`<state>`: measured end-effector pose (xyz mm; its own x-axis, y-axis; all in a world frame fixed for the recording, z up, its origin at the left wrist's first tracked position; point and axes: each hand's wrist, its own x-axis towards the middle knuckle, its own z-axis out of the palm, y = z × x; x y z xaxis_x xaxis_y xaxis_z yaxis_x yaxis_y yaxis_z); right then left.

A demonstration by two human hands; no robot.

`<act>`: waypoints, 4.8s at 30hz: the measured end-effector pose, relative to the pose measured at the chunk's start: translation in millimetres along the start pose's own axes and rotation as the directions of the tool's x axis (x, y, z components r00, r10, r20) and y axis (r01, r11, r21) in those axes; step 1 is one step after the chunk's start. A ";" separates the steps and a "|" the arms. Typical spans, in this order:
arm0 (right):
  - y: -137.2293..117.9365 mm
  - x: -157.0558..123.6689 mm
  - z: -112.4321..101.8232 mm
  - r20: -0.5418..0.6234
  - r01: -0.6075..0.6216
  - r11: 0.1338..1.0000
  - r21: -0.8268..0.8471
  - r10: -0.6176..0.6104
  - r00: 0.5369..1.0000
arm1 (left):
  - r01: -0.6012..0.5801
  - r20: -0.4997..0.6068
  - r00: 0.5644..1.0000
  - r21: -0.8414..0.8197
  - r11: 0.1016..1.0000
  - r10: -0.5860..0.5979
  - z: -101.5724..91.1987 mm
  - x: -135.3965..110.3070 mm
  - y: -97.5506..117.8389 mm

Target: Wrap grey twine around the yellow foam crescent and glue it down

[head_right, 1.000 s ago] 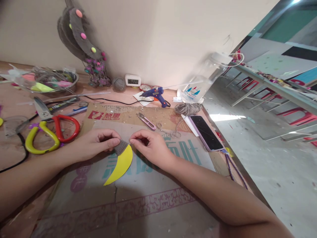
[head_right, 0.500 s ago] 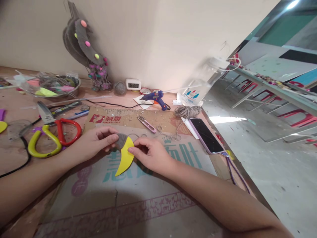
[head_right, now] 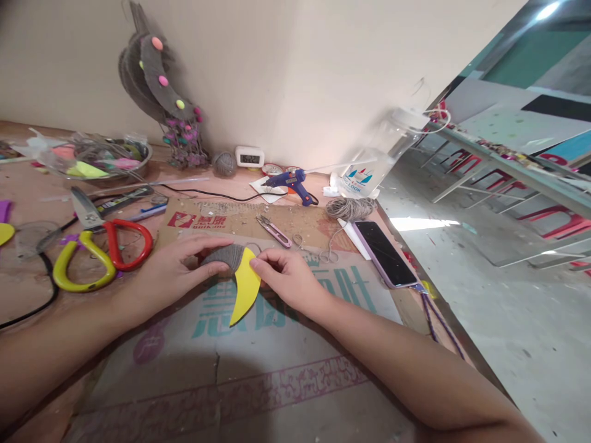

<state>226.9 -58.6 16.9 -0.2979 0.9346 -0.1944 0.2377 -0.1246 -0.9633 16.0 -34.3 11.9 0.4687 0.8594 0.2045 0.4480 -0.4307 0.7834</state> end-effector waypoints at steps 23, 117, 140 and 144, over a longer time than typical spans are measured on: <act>2.8 -0.4 0.0 -0.010 0.076 0.987 -0.139 -0.078 0.997 | 0.115 -0.043 0.992 -0.046 0.992 -0.117 -3.9 0.1 3.4; -1.4 -0.3 2.4 -0.005 0.221 0.913 -0.343 -0.237 0.971 | 0.171 0.111 0.981 -0.106 0.980 -0.160 -1.8 5.5 1.5; -6.8 1.2 -22.0 -0.135 0.283 0.888 -0.362 -0.351 0.927 | 0.186 0.083 0.983 -0.372 0.909 -0.166 -3.8 6.4 -2.4; -1.3 16.4 -45.9 -0.139 0.251 0.646 -0.720 -0.489 0.861 | 0.204 0.160 0.974 -0.341 0.918 -0.158 -4.3 5.6 -2.7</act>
<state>264.1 -27.8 23.5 -0.2442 0.9119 0.3299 0.7449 0.3941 -0.5382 14.1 -27.1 13.6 0.5080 0.8612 -0.0181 0.2475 -0.1258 0.9607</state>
